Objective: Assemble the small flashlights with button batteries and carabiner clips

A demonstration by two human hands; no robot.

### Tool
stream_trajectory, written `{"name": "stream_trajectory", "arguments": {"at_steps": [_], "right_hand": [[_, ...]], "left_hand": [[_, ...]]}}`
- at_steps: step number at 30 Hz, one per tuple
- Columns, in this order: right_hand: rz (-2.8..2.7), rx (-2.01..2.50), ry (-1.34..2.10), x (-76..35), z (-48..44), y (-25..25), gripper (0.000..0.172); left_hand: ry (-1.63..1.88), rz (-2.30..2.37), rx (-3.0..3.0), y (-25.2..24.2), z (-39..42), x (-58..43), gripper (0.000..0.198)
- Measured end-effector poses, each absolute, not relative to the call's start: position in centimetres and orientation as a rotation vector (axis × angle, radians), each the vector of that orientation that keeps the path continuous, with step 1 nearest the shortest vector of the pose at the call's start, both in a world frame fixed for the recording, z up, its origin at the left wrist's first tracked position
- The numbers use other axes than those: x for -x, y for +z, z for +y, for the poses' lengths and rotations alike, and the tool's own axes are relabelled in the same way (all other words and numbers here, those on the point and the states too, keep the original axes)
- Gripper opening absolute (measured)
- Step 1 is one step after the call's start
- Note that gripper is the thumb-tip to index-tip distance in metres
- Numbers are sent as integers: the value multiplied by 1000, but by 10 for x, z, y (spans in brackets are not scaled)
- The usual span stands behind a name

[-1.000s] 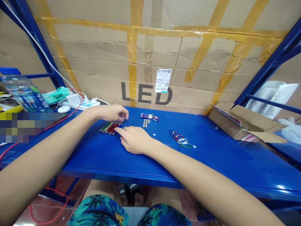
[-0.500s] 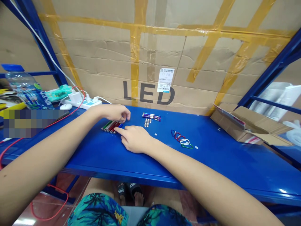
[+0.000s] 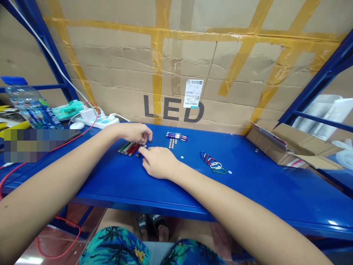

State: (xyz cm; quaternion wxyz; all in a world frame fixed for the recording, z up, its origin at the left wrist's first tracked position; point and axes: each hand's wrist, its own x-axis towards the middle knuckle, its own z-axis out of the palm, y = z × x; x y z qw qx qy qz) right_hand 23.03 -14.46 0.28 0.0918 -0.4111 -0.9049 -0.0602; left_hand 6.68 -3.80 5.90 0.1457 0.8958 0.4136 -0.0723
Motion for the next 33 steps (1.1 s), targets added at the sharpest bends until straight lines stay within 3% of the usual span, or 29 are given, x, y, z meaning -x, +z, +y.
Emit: {"name": "stream_trajectory", "arguments": {"at_steps": [13,17,20,25,27,33], "right_hand": [[-2680,1267,-183,-233,-146,5,36],[-2704,1375,-69,-250,-146,20,22],[-2714,1351,302,-286,-141,39,9],[-2156,1510,626,-357,-121,55,34],[-2061,1545,626,-373,-113,53,38],[-2118,1553,370,-381,-101,37,26]], "left_hand": [[93,1016,-2737,39,-30,-78,24],[189,977,-2776,34,-36,-84,23],[220,983,-2754,32,-40,-87,21],[257,1009,-2815,34,-50,-94,20],[334,1018,-2899,34,-54,-99,23],[353,784,-3062,26,-66,-116,26]]}}
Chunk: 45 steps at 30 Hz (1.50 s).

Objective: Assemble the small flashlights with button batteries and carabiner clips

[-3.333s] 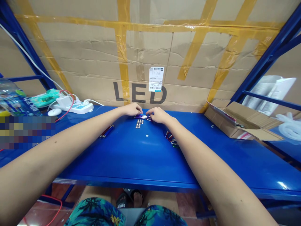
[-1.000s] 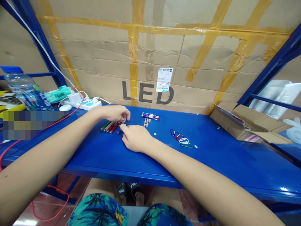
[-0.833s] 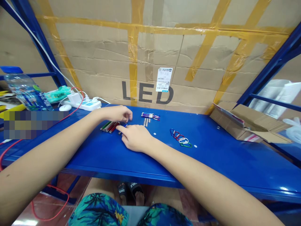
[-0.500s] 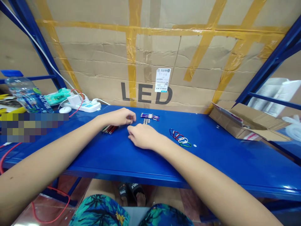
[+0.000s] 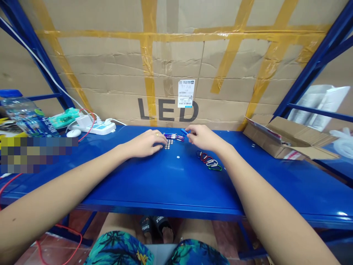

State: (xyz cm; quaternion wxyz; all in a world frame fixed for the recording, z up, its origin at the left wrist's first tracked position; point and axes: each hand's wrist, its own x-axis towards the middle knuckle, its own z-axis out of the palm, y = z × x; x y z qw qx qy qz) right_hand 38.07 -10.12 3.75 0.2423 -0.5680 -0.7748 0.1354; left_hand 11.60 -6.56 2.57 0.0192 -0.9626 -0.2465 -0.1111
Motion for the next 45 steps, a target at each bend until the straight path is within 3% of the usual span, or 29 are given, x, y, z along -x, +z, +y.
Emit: {"name": "stream_trajectory", "arguments": {"at_steps": [22,31,38,45], "right_hand": [[-2184,1586,329,-366,-110,38,26],[-1955,1360,712,-363,-105,28,15],[-1986,1202,897,-355,-108,30,20],[-2094,1276,960,-352,-115,34,17]], "left_hand": [[-178,-619,3079,20,-74,-123,32],[-363,-457,3169,27,-83,-126,19],[-270,-476,3060,19,-79,-125,30],[-207,-543,3043,23,-83,-126,27]]}}
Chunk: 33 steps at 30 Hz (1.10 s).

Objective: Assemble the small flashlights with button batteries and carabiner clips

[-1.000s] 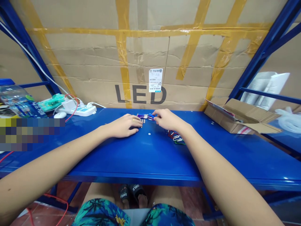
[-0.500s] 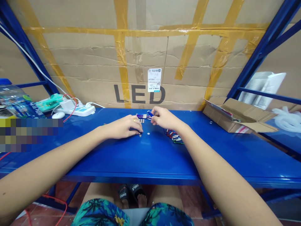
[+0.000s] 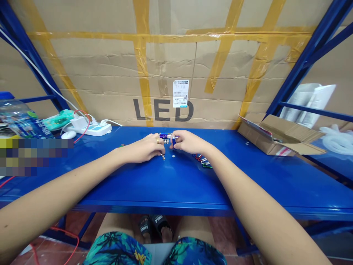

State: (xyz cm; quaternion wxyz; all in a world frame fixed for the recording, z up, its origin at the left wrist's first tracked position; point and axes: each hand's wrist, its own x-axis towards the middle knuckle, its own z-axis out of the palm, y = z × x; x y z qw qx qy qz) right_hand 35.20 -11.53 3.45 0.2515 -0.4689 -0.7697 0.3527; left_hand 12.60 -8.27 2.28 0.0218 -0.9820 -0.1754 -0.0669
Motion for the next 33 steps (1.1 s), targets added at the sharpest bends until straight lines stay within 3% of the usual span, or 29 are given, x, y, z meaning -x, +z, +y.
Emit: {"name": "stream_trajectory", "arguments": {"at_steps": [5,14,29,33], "right_hand": [[-2133,1244,984,-351,-114,31,16],[-2201,1216,919,-349,-113,27,14],[-2320,1231,811,-348,-114,28,13],[-2324,1226,777,-346,-117,30,13]], "left_hand": [[-95,-721,3102,31,-87,-124,17],[53,-984,3206,44,-92,-121,16],[-66,-921,3372,38,-86,-117,6],[-401,-738,3254,35,-87,-121,11]]}}
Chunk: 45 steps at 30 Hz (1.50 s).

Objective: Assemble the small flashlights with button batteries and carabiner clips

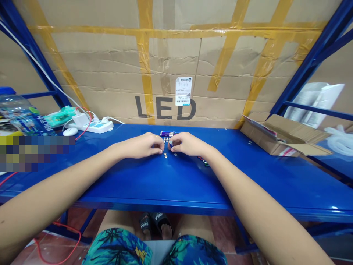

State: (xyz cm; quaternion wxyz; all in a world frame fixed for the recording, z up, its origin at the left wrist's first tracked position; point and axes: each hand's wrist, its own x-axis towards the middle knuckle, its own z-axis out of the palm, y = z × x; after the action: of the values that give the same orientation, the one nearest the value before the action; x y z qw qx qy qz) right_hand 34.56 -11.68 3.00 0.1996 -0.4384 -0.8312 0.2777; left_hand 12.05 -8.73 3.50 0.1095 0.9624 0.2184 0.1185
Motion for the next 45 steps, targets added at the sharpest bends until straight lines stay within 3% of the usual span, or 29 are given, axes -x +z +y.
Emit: {"name": "stream_trajectory", "arguments": {"at_steps": [4,8,29,35,40,45], "right_hand": [[-2288,1201,701,-345,-116,27,14],[-2235,1162,633,-345,-115,25,18],[-2188,1078,481,-343,-114,25,16],[-2193,1147,479,-347,-112,25,20],[-2259,1255,501,-354,-108,23,19],[-2329,1237,533,-352,-112,26,15]], "left_hand": [[845,605,-2854,30,-90,-127,13],[1045,524,-2866,27,-92,-131,11],[1207,350,-2936,22,-88,-130,12],[970,633,-2903,31,-93,-126,8],[416,587,-2978,28,-88,-124,16],[276,511,-2933,16,-81,-125,24]]}}
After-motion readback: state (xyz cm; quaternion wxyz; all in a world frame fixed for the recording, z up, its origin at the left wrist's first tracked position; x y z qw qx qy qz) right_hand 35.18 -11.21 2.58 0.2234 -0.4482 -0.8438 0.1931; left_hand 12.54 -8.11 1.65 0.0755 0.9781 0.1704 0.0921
